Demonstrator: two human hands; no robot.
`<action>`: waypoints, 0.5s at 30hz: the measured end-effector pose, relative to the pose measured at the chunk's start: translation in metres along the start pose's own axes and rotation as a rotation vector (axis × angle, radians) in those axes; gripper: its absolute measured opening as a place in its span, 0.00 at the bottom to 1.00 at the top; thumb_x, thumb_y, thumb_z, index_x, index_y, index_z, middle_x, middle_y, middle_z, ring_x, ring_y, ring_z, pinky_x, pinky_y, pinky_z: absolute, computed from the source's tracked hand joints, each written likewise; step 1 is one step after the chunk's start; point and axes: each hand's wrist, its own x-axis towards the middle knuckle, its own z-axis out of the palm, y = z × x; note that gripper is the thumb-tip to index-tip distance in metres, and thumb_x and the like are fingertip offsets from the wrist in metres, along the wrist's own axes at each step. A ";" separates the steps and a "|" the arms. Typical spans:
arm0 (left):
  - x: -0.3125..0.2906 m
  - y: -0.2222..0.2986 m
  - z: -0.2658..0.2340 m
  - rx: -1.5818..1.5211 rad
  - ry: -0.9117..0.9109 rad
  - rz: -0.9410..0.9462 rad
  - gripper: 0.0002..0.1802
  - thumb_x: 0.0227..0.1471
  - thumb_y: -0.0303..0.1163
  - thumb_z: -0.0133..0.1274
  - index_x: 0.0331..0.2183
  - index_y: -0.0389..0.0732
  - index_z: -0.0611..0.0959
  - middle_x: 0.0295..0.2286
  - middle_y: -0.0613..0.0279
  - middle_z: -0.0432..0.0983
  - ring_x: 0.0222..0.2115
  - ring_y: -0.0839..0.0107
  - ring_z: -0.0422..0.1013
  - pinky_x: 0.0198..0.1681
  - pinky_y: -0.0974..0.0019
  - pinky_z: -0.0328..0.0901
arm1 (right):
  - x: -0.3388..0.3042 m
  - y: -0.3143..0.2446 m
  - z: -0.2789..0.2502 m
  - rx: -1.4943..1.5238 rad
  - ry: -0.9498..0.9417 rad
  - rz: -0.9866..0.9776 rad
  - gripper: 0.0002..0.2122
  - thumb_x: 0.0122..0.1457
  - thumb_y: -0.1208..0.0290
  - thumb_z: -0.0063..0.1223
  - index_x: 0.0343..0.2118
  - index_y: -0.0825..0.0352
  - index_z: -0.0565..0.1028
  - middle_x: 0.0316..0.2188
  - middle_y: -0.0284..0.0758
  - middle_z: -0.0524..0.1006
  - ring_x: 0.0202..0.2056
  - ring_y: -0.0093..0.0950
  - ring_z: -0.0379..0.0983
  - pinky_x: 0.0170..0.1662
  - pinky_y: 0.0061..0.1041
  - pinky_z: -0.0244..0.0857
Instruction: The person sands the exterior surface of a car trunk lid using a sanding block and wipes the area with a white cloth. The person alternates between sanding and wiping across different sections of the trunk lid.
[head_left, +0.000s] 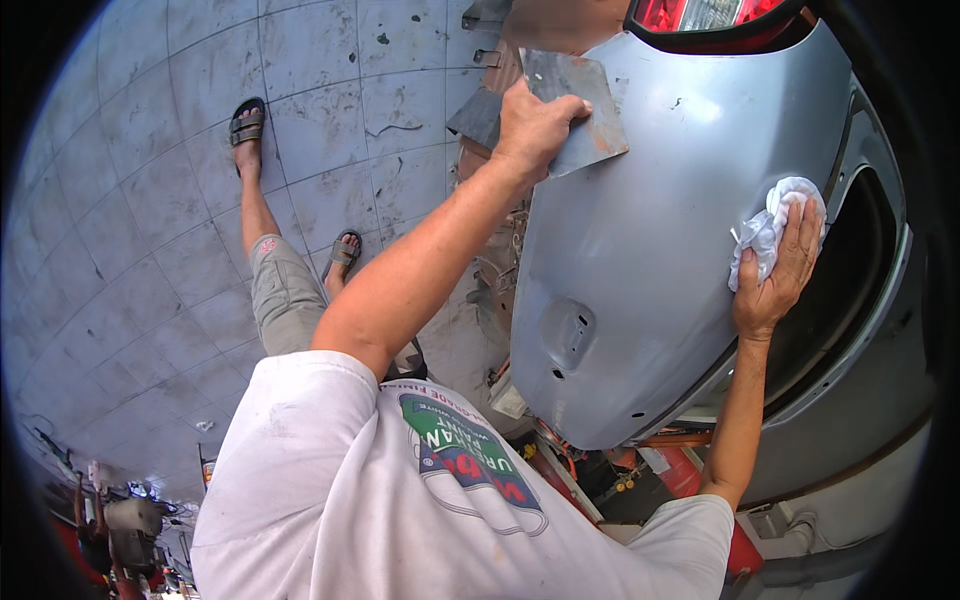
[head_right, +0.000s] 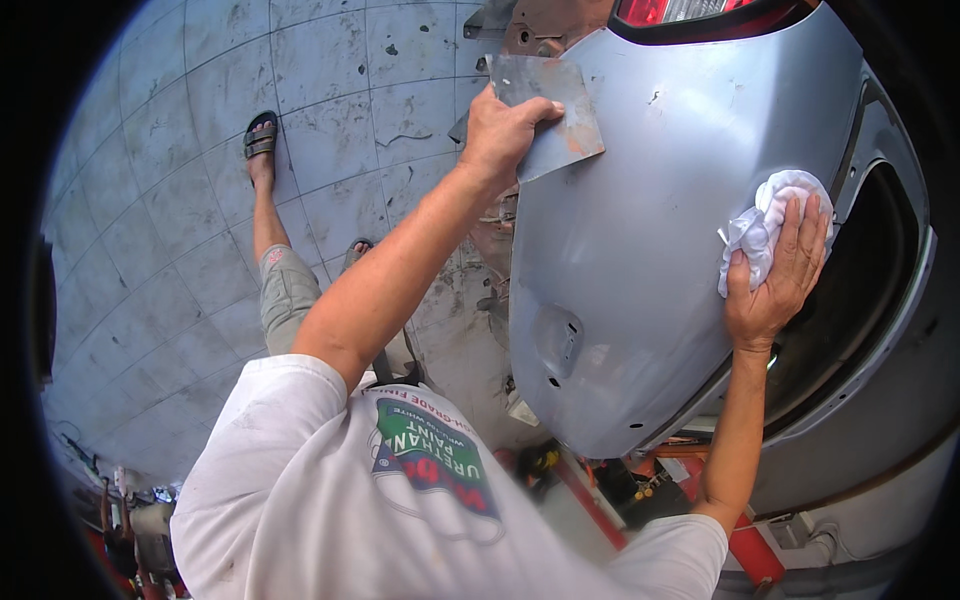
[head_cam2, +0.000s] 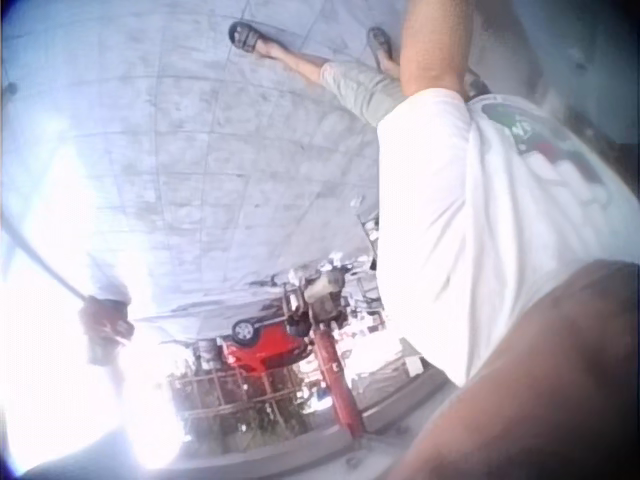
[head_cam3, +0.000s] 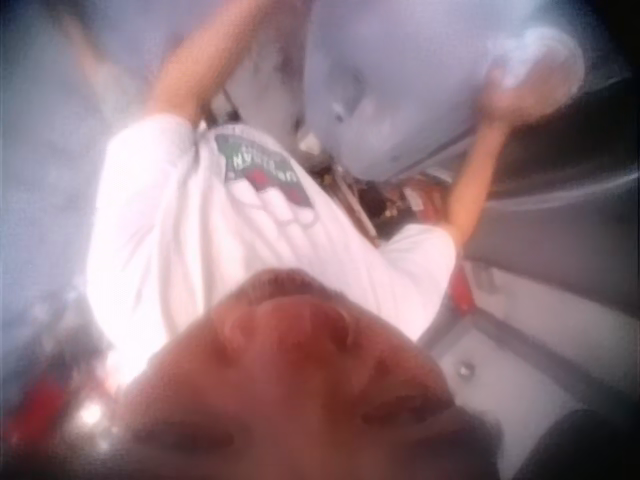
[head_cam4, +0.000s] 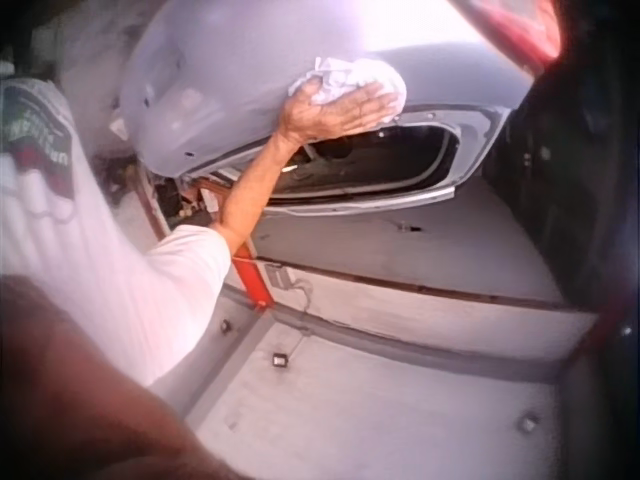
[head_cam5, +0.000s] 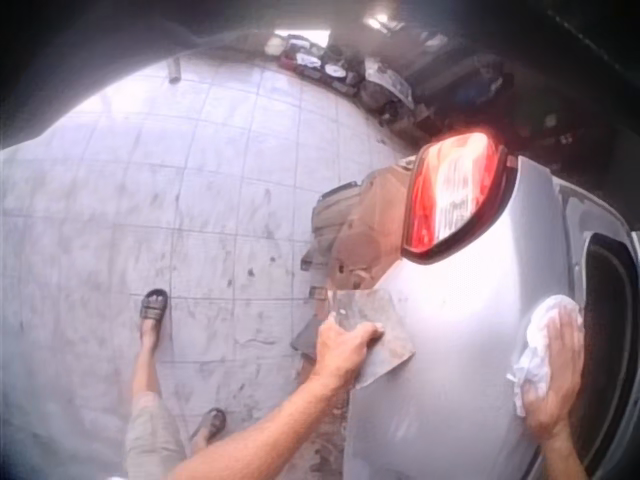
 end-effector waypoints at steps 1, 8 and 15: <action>0.002 0.001 -0.002 0.006 -0.004 -0.002 0.16 0.46 0.21 0.63 0.40 0.31 0.81 0.33 0.57 0.82 0.31 0.70 0.79 0.37 0.64 0.75 | 0.002 -0.001 -0.001 -0.009 0.001 0.000 0.35 0.57 0.58 0.53 0.69 0.66 0.68 0.72 0.43 0.63 0.73 0.47 0.54 0.74 0.47 0.43; 0.040 0.011 0.008 0.073 -0.048 0.091 0.16 0.46 0.21 0.64 0.39 0.30 0.82 0.31 0.56 0.82 0.28 0.69 0.78 0.34 0.62 0.76 | -0.001 -0.002 0.000 0.005 -0.010 -0.001 0.35 0.57 0.58 0.53 0.69 0.66 0.67 0.73 0.42 0.62 0.74 0.47 0.53 0.74 0.48 0.42; 0.035 0.009 0.006 -0.022 -0.063 0.107 0.18 0.46 0.22 0.65 0.41 0.29 0.81 0.31 0.54 0.83 0.29 0.66 0.80 0.33 0.60 0.77 | 0.001 -0.001 0.001 -0.014 -0.009 0.017 0.35 0.58 0.58 0.51 0.69 0.66 0.68 0.72 0.42 0.63 0.74 0.47 0.53 0.74 0.48 0.42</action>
